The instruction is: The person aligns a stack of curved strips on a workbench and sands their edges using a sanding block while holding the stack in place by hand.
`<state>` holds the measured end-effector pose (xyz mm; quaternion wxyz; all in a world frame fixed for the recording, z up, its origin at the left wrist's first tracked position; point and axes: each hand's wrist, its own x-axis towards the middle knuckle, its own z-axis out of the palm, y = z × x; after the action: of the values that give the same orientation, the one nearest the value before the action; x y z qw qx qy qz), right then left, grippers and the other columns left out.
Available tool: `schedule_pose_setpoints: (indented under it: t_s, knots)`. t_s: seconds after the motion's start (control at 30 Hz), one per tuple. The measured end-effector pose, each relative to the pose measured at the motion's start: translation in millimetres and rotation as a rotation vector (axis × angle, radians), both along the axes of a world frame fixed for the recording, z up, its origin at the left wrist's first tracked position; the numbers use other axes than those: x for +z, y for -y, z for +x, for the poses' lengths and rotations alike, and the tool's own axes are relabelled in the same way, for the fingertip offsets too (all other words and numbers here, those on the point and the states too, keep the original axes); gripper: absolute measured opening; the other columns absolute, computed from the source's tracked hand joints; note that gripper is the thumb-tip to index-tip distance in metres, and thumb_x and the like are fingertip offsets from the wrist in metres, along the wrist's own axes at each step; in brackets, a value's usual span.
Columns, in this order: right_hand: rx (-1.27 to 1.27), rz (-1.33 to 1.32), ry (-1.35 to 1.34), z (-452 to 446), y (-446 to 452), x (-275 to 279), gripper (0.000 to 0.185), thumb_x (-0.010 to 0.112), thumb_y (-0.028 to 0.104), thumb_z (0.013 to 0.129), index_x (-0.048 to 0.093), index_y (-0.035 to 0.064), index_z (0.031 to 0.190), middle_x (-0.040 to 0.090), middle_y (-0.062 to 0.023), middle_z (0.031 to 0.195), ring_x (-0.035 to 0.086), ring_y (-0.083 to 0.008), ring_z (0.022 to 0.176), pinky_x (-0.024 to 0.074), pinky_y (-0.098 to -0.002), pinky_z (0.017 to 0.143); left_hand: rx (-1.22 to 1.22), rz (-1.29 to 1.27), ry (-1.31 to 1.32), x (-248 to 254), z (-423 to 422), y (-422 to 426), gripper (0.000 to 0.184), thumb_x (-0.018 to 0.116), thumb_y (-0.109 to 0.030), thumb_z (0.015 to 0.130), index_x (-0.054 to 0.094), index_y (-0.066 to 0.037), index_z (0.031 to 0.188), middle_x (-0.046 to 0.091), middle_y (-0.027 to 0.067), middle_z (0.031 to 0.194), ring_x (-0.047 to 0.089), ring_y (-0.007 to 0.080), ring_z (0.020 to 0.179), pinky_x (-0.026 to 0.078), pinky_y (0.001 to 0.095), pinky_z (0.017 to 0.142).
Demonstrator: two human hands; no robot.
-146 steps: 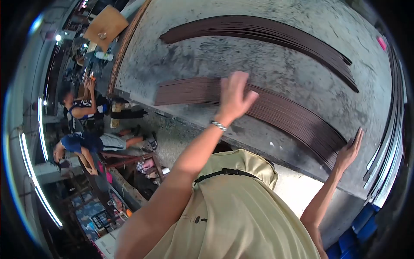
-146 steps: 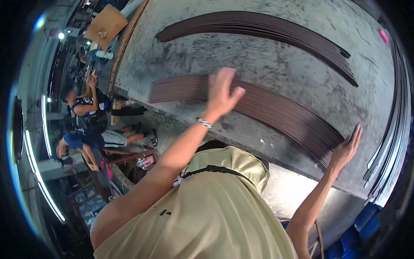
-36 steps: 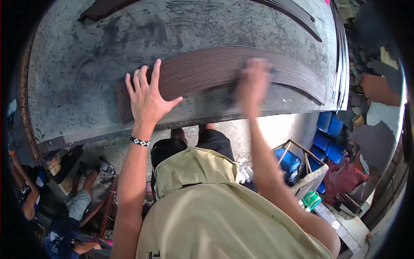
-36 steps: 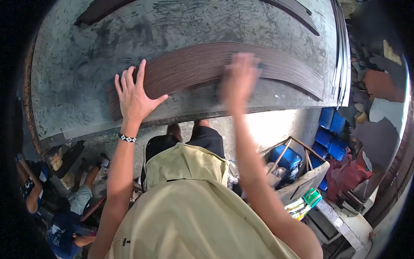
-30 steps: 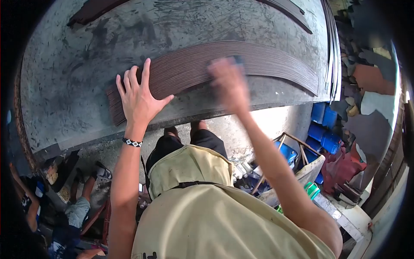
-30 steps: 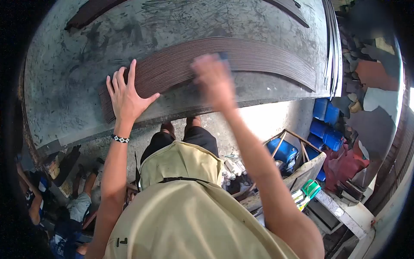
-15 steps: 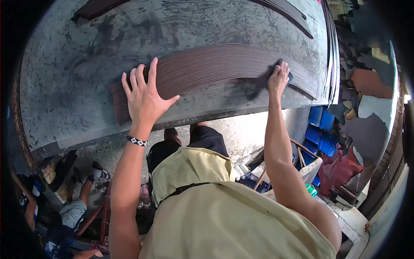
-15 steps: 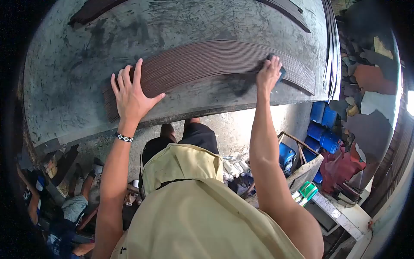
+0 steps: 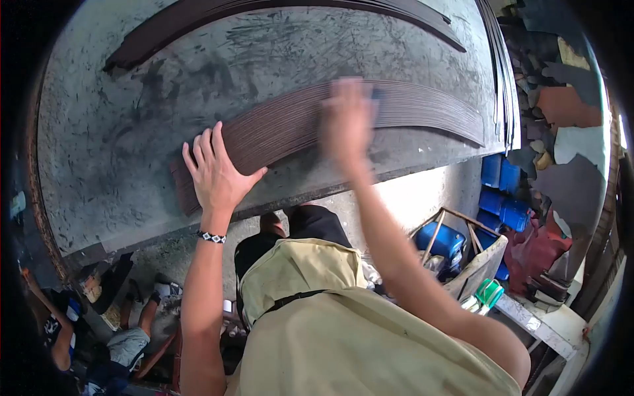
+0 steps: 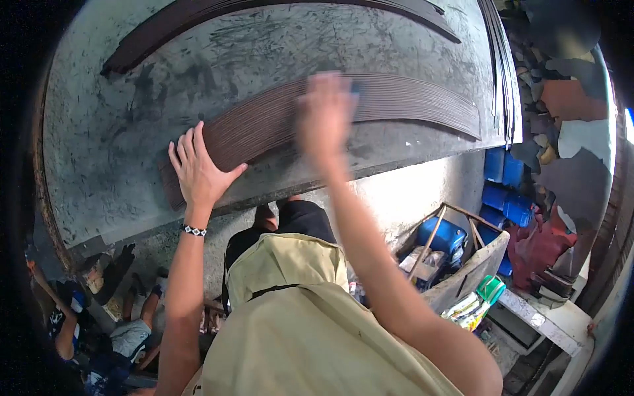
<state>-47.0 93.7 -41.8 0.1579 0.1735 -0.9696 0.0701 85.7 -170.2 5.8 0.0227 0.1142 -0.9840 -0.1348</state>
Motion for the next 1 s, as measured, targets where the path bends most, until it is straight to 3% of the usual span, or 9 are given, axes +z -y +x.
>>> schedule_pose_setpoints:
  t_s: [0.13,0.23,0.4,0.5,0.7,0.73,0.8,0.9,1.0]
  knots:
    - [0.567,-0.243,0.352,65,114,26,0.058,0.062,0.033,0.108,0.058,0.0115,0.162,0.049,-0.0119,0.175,0.039,-0.0377,0.164,0.0233,-0.0600,0.136,-0.049,-0.084,-0.134,-8,-3,1,0.132,0.100,-0.063,0.062,0.040,-0.005,0.165,0.054,0.0161,0.153,0.049,0.0352,0.148,0.025,0.0632,0.134]
    - [0.159,0.003,0.017,-27,-24,11,0.057,0.066,0.032,0.108,0.057,0.0143,0.162,0.053,-0.0119,0.170,0.041,-0.0326,0.163,0.0279,-0.0573,0.135,-0.019,-0.041,-0.032,-3,0,-4,0.132,0.098,-0.068,0.065,0.039,-0.007,0.167,0.052,0.0156,0.156,0.048,0.0350,0.149,0.025,0.0628,0.134]
    - [-0.024,-0.136,0.030,-7,35,23,0.058,0.061,0.033,0.110,0.056,0.0047,0.161,0.051,-0.0199,0.170,0.037,-0.0429,0.164,0.0214,-0.0640,0.135,-0.009,-0.043,-0.014,-1,-1,-4,0.135,0.099,-0.068,0.064,0.038,-0.008,0.168,0.051,0.0155,0.158,0.047,0.0351,0.150,0.024,0.0628,0.135]
    - [0.430,-0.332,0.300,79,121,14,0.056,0.061,0.033,0.109,0.059,0.0107,0.160,0.048,-0.0143,0.174,0.036,-0.0404,0.165,0.0189,-0.0634,0.136,-0.036,-0.053,-0.068,-8,-2,-2,0.134,0.100,-0.064,0.063,0.038,-0.007,0.167,0.052,0.0146,0.156,0.047,0.0348,0.151,0.025,0.0617,0.133]
    - [-0.139,-0.103,-0.075,-74,-152,-34,0.052,0.055,0.025,0.114,0.053,0.0110,0.164,0.042,-0.0104,0.180,0.032,-0.0296,0.170,0.0203,-0.0600,0.136,-0.040,-0.078,-0.042,-1,-1,-7,0.132,0.096,-0.071,0.066,0.039,-0.007,0.167,0.052,0.0169,0.158,0.048,0.0367,0.149,0.026,0.0627,0.133]
    - [-0.460,-0.163,0.299,-91,-166,21,0.055,0.053,0.022,0.117,0.046,0.0150,0.171,0.035,-0.0124,0.183,0.029,-0.0338,0.170,0.0258,-0.0623,0.133,-0.032,-0.079,-0.030,1,-1,-6,0.132,0.096,-0.071,0.067,0.039,-0.008,0.167,0.052,0.0170,0.158,0.048,0.0367,0.149,0.026,0.0629,0.133]
    - [-0.320,0.010,-0.119,-48,-109,-55,0.053,0.061,0.024,0.111,0.057,0.0083,0.161,0.042,-0.0135,0.179,0.029,-0.0397,0.169,0.0190,-0.0649,0.135,-0.024,-0.083,-0.041,-2,0,-6,0.133,0.096,-0.072,0.066,0.038,-0.007,0.168,0.052,0.0169,0.158,0.048,0.0365,0.149,0.026,0.0630,0.133]
    - [0.192,-0.186,0.256,86,66,25,0.059,0.062,0.030,0.107,0.055,0.0154,0.164,0.041,-0.0107,0.180,0.031,-0.0378,0.168,0.0181,-0.0640,0.137,-0.052,-0.066,-0.045,-6,4,-3,0.134,0.095,-0.072,0.066,0.038,-0.006,0.168,0.052,0.0164,0.158,0.047,0.0364,0.150,0.026,0.0635,0.134]
    - [0.454,-0.098,0.357,83,22,32,0.064,0.065,0.027,0.103,0.054,0.0248,0.166,0.045,-0.0052,0.178,0.036,-0.0320,0.167,0.0228,-0.0597,0.137,-0.052,-0.068,-0.047,-5,0,-3,0.135,0.095,-0.073,0.067,0.038,-0.006,0.168,0.052,0.0166,0.158,0.048,0.0362,0.150,0.026,0.0630,0.134]
